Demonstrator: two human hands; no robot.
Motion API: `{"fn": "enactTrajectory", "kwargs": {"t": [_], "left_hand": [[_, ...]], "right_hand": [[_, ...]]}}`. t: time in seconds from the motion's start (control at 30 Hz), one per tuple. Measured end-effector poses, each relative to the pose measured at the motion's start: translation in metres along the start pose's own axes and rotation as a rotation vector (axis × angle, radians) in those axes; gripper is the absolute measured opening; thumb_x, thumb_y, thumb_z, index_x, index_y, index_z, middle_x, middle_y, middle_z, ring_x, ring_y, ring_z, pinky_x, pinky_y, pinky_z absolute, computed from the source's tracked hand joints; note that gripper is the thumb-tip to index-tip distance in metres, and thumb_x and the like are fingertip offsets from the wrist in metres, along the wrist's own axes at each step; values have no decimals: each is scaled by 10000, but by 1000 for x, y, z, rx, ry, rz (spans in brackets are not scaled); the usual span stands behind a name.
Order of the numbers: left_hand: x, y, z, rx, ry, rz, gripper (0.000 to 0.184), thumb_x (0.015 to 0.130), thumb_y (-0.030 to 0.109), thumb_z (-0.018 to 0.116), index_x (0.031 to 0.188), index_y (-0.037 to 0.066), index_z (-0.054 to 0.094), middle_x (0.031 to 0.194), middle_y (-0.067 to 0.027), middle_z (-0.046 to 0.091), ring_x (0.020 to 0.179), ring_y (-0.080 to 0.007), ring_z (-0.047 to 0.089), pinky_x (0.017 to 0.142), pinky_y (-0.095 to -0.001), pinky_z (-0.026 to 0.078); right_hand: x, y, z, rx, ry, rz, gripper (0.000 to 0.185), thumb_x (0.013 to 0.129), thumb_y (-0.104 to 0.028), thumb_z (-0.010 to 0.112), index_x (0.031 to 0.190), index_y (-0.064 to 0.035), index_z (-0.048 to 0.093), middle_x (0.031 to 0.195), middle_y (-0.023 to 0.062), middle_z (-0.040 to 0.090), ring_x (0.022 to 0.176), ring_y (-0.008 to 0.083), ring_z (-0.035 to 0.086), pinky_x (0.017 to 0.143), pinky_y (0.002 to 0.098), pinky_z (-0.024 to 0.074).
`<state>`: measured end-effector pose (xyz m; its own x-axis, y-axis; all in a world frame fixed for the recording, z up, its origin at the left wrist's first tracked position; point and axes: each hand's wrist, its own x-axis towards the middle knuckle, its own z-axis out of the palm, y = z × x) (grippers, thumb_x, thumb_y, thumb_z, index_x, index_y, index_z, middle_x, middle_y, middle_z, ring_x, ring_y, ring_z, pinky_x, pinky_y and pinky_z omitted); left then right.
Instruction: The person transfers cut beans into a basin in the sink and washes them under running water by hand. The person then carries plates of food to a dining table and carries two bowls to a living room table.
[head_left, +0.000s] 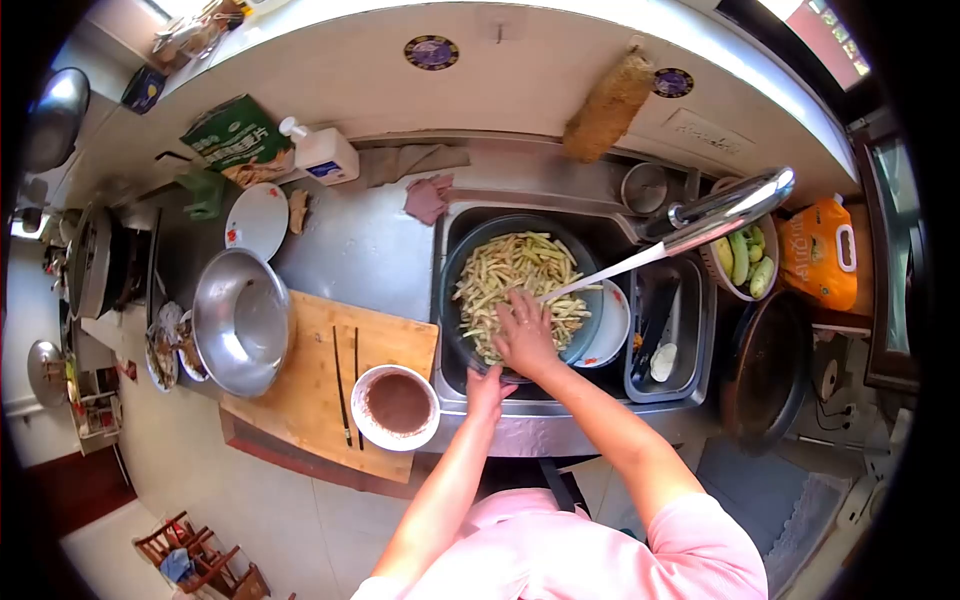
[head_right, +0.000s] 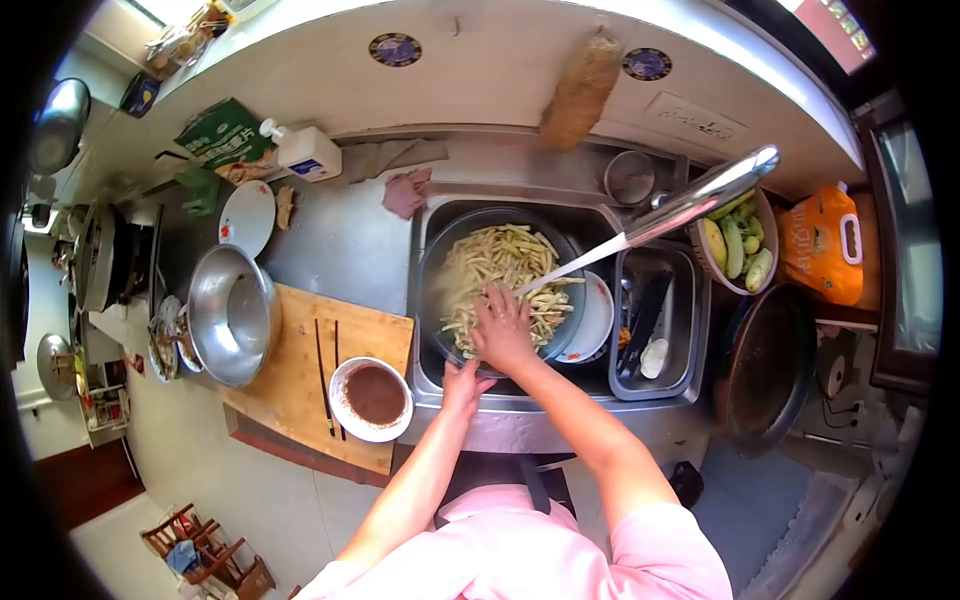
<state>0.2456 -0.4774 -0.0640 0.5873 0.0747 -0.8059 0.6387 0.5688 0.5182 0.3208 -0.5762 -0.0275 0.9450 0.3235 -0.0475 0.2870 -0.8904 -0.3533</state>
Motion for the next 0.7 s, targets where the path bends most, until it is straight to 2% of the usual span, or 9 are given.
{"fn": "enactTrajectory", "kwargs": {"t": [0.07, 0.3, 0.37, 0.47, 0.53, 0.57, 0.63, 0.67, 0.7], "left_hand": [[4, -3, -1, 11, -8, -24, 379, 832, 44, 472, 1186, 81, 345, 1048, -125, 543, 796, -248, 623, 552, -339, 544], [5, -6, -1, 3, 11, 24, 374, 813, 63, 512, 1162, 56, 375, 1032, -122, 536, 782, -232, 605, 561, -345, 553], [6, -7, 0, 22, 15, 4, 390, 841, 73, 481, 1206, 117, 351, 1030, -99, 551, 753, -220, 611, 593, -356, 540], [4, -4, 2, 22, 43, -14, 369, 842, 83, 490, 1192, 113, 376, 997, -97, 570, 757, -222, 621, 582, -351, 541], [6, -6, 2, 6, 51, -10, 372, 841, 85, 494, 1192, 112, 373, 999, -96, 570, 767, -223, 622, 583, -352, 541], [7, -8, 1, 5, 47, -16, 376, 839, 86, 497, 1192, 111, 370, 1001, -95, 571, 777, -225, 622, 584, -352, 541], [6, -6, 0, 8, 29, -48, 425, 823, 106, 507, 1219, 108, 354, 1094, -94, 526, 867, -238, 593, 615, -363, 539], [6, -7, 0, 15, 28, -47, 430, 819, 110, 512, 1218, 104, 352, 1092, -95, 526, 857, -239, 595, 608, -364, 538], [7, -8, 0, 22, 27, -46, 435, 816, 115, 516, 1217, 100, 350, 1090, -95, 526, 848, -240, 598, 600, -365, 538]], "right_hand": [[5, 2, 8, 47, 81, 0, 472, 743, -274, 605, 1170, -101, 502, 1335, 132, 329, 1255, 328, 256, 915, 518, 292], [11, -2, 12, -1, 38, -39, 508, 740, -243, 612, 1196, -77, 464, 1341, 137, 317, 1247, 357, 259, 936, 571, 252], [5, -9, -4, 46, 11, -31, 491, 735, -221, 618, 1179, -65, 480, 1323, 145, 341, 1234, 368, 273, 950, 556, 250], [-12, -8, -14, 97, 121, -59, 409, 749, -190, 602, 1134, -79, 517, 1273, 164, 392, 1199, 367, 322, 926, 550, 279], [-29, -3, -18, 259, 255, -32, 282, 748, -109, 589, 1022, -54, 558, 1132, 183, 490, 1081, 363, 440, 884, 468, 361], [-38, 0, -19, 259, 252, -45, 282, 748, -109, 589, 1022, -54, 558, 1132, 183, 490, 1081, 363, 440, 884, 468, 361], [-59, 8, -22, 467, 207, 168, 154, 791, -87, 560, 929, -20, 556, 976, 135, 563, 854, 278, 573, 697, 348, 471], [-68, 11, -22, 464, 207, 162, 154, 791, -87, 560, 929, -20, 556, 976, 135, 563, 854, 278, 573, 697, 348, 471], [-77, 15, -20, 744, 83, 473, 129, 815, -105, 548, 909, -16, 556, 938, 114, 571, 766, 228, 588, 605, 312, 474]]}}
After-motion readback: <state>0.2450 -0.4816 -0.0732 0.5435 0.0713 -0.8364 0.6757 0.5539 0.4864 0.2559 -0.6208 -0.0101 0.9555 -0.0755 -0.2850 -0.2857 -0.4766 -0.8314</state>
